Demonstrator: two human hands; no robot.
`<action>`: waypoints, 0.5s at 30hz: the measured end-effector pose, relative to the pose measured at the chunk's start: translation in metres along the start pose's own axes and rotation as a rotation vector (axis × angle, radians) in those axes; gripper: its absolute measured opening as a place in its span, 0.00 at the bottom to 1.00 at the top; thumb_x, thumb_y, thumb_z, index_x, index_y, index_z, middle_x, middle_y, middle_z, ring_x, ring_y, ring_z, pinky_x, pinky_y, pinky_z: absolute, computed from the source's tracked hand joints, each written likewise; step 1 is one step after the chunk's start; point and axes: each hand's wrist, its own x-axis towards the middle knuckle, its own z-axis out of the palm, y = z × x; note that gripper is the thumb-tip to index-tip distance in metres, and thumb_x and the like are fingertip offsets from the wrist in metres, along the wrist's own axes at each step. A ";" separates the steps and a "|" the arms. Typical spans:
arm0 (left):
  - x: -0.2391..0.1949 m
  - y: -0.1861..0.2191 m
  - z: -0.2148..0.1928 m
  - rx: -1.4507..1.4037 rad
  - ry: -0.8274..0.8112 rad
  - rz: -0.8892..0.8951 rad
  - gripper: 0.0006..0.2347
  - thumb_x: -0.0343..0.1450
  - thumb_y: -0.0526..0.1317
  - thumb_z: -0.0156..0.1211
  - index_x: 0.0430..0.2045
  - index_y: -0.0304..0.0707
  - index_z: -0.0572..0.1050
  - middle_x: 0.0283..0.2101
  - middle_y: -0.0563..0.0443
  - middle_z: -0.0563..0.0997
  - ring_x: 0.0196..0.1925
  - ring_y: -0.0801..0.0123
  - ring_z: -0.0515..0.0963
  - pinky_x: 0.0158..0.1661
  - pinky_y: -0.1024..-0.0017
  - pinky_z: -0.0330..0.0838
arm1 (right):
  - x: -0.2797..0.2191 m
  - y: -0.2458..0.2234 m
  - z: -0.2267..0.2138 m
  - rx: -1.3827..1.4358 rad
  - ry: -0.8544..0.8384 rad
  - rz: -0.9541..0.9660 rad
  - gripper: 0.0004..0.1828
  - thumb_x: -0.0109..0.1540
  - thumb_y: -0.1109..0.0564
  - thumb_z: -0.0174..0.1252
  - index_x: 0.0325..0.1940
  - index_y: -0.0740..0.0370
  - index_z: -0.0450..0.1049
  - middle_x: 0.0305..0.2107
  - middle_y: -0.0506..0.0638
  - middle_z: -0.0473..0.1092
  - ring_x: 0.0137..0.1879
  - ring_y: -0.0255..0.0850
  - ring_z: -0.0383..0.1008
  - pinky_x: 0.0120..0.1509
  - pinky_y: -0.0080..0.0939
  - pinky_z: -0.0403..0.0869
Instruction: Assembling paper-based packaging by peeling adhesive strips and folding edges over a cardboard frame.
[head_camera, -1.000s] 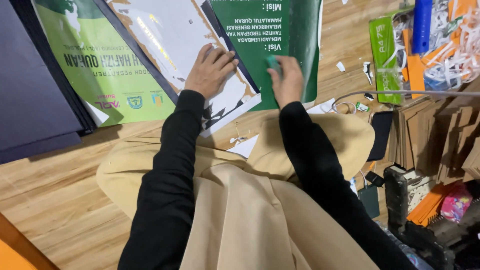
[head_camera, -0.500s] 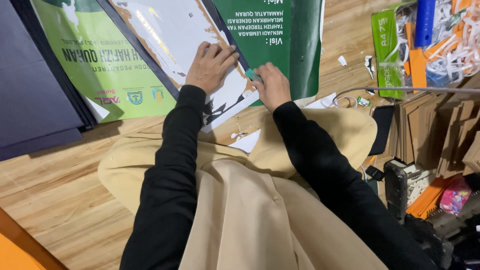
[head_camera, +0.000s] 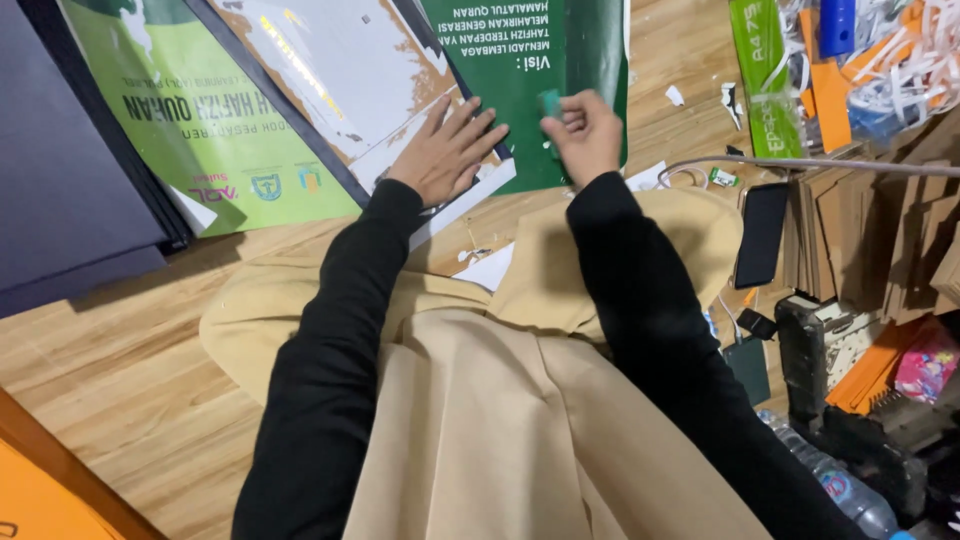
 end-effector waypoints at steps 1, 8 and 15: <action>0.002 -0.003 0.001 0.093 0.001 0.007 0.24 0.67 0.46 0.41 0.61 0.46 0.53 0.61 0.45 0.60 0.64 0.57 0.52 0.62 0.55 0.36 | 0.012 0.003 -0.005 0.064 0.067 0.003 0.11 0.50 0.73 0.58 0.32 0.66 0.66 0.21 0.44 0.62 0.25 0.27 0.58 0.30 0.23 0.63; 0.005 -0.004 -0.010 0.065 0.031 -0.011 0.23 0.66 0.46 0.44 0.57 0.46 0.60 0.59 0.48 0.62 0.62 0.60 0.56 0.61 0.56 0.39 | 0.025 0.007 0.001 0.043 0.116 0.036 0.10 0.51 0.71 0.58 0.33 0.67 0.67 0.22 0.45 0.65 0.25 0.28 0.60 0.31 0.24 0.65; 0.002 0.000 -0.016 0.110 0.096 -0.013 0.21 0.65 0.43 0.48 0.53 0.44 0.63 0.56 0.51 0.66 0.60 0.64 0.60 0.58 0.61 0.49 | 0.026 -0.011 0.015 -0.095 0.110 -0.024 0.10 0.48 0.69 0.60 0.31 0.67 0.69 0.21 0.46 0.66 0.24 0.29 0.62 0.30 0.25 0.67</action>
